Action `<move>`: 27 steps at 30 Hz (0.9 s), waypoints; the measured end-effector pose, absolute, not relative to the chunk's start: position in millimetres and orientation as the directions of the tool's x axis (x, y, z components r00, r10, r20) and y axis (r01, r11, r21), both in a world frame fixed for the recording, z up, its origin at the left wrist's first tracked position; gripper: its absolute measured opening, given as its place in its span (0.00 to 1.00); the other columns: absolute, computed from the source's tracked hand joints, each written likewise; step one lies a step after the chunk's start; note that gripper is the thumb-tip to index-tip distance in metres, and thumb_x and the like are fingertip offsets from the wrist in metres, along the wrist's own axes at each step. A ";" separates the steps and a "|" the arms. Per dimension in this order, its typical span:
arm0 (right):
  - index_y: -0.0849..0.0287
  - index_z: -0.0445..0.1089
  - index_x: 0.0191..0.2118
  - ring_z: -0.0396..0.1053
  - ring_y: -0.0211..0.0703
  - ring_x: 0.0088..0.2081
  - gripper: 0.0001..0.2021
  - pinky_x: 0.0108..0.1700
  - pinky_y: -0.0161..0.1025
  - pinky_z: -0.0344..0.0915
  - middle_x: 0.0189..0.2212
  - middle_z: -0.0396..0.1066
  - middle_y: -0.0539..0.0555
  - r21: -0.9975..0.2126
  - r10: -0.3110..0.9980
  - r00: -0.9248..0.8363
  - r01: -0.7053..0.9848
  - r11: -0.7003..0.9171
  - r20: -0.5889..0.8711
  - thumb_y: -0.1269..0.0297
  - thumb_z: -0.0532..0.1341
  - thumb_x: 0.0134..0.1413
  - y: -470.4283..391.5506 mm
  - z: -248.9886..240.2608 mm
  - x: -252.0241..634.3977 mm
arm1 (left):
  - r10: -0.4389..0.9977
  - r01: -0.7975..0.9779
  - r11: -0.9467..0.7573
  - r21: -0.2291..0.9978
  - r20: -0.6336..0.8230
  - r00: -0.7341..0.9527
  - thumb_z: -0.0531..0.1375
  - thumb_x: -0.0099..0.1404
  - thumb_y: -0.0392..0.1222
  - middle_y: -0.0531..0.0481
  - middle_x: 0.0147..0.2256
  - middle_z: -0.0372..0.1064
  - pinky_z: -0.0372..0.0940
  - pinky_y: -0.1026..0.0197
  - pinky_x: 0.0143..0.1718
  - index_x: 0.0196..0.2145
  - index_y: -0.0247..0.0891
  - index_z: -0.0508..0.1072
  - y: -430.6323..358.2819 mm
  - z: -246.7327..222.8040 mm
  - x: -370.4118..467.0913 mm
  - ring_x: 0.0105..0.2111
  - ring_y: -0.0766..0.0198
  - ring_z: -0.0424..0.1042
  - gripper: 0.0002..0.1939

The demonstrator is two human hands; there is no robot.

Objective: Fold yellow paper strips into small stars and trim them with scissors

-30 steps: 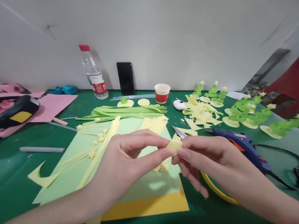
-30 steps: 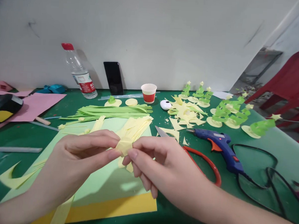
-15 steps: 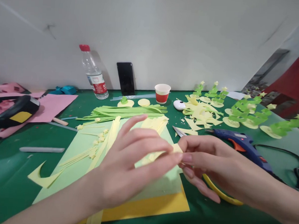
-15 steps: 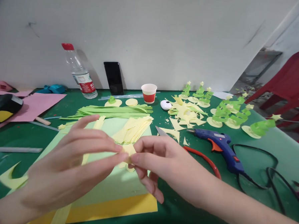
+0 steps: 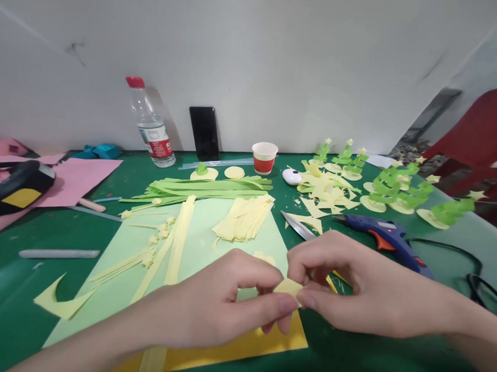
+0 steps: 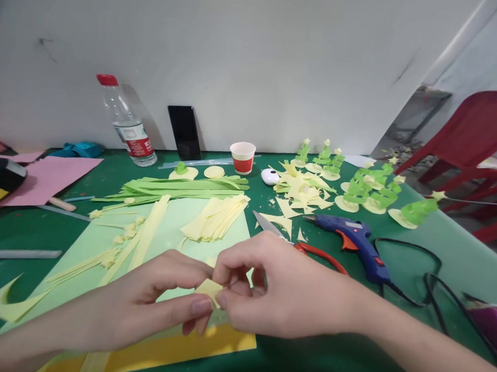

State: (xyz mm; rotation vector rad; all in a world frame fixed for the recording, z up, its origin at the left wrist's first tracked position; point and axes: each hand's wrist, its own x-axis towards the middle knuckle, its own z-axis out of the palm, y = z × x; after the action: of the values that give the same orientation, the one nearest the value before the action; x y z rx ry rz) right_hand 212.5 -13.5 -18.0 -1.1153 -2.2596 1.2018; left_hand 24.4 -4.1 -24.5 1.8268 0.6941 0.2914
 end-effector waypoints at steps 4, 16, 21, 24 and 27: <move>0.60 0.65 0.22 0.54 0.31 0.21 0.07 0.23 0.29 0.53 0.17 0.58 0.45 -0.766 0.772 -0.634 0.478 0.429 0.037 0.73 0.57 0.47 -8.8 -23.4 217.6 | 0.650 0.333 -0.132 0.933 -0.172 0.740 0.52 0.64 0.43 0.55 0.19 0.62 0.57 0.69 0.25 0.18 0.37 0.64 0.0 -34.8 26.8 0.21 0.69 0.62 0.18; 0.62 0.71 0.33 0.68 0.41 0.28 0.12 0.30 0.36 0.66 0.27 0.70 0.55 -0.521 0.922 -0.382 0.802 0.293 -0.070 0.65 0.51 0.59 -43.4 -54.1 248.2 | 0.500 0.356 -0.196 0.913 -0.219 0.838 0.48 0.66 0.41 0.56 0.17 0.55 0.53 0.65 0.25 0.17 0.38 0.60 -21.0 -65.2 44.2 0.20 0.68 0.56 0.19; 0.71 0.62 0.54 0.68 0.63 0.48 0.20 0.47 0.59 0.64 0.47 0.67 0.73 -0.327 0.994 -0.080 0.944 0.051 -0.076 0.69 0.50 0.57 -40.3 -80.3 287.8 | 0.596 0.321 -0.169 0.932 -0.162 0.786 0.47 0.66 0.44 0.56 0.17 0.55 0.53 0.64 0.27 0.17 0.38 0.58 -20.5 -81.3 49.8 0.21 0.67 0.57 0.21; 0.69 0.60 0.58 0.73 0.54 0.40 0.23 0.40 0.47 0.70 0.42 0.72 0.65 -0.329 0.982 -0.094 0.944 0.035 -0.165 0.68 0.52 0.58 -38.9 -80.6 292.4 | 0.624 0.284 -0.143 0.948 -0.137 0.769 0.48 0.66 0.45 0.56 0.17 0.55 0.54 0.64 0.27 0.16 0.39 0.58 -19.8 -89.4 51.1 0.20 0.67 0.58 0.21; 0.70 0.59 0.59 0.72 0.53 0.42 0.27 0.40 0.43 0.70 0.46 0.70 0.67 -0.321 0.970 -0.065 0.947 -0.014 -0.235 0.70 0.59 0.53 -36.5 -74.9 284.5 | 0.648 0.261 -0.112 0.959 -0.129 0.750 0.48 0.65 0.46 0.55 0.17 0.56 0.54 0.63 0.28 0.16 0.39 0.58 -19.6 -93.2 52.2 0.20 0.67 0.58 0.21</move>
State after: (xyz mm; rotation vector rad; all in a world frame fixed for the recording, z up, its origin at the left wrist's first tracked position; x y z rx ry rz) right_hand 284.5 -36.5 -74.9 -2.1082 -2.1643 0.6205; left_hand 52.2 -19.6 -93.2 1.6939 0.7284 0.3829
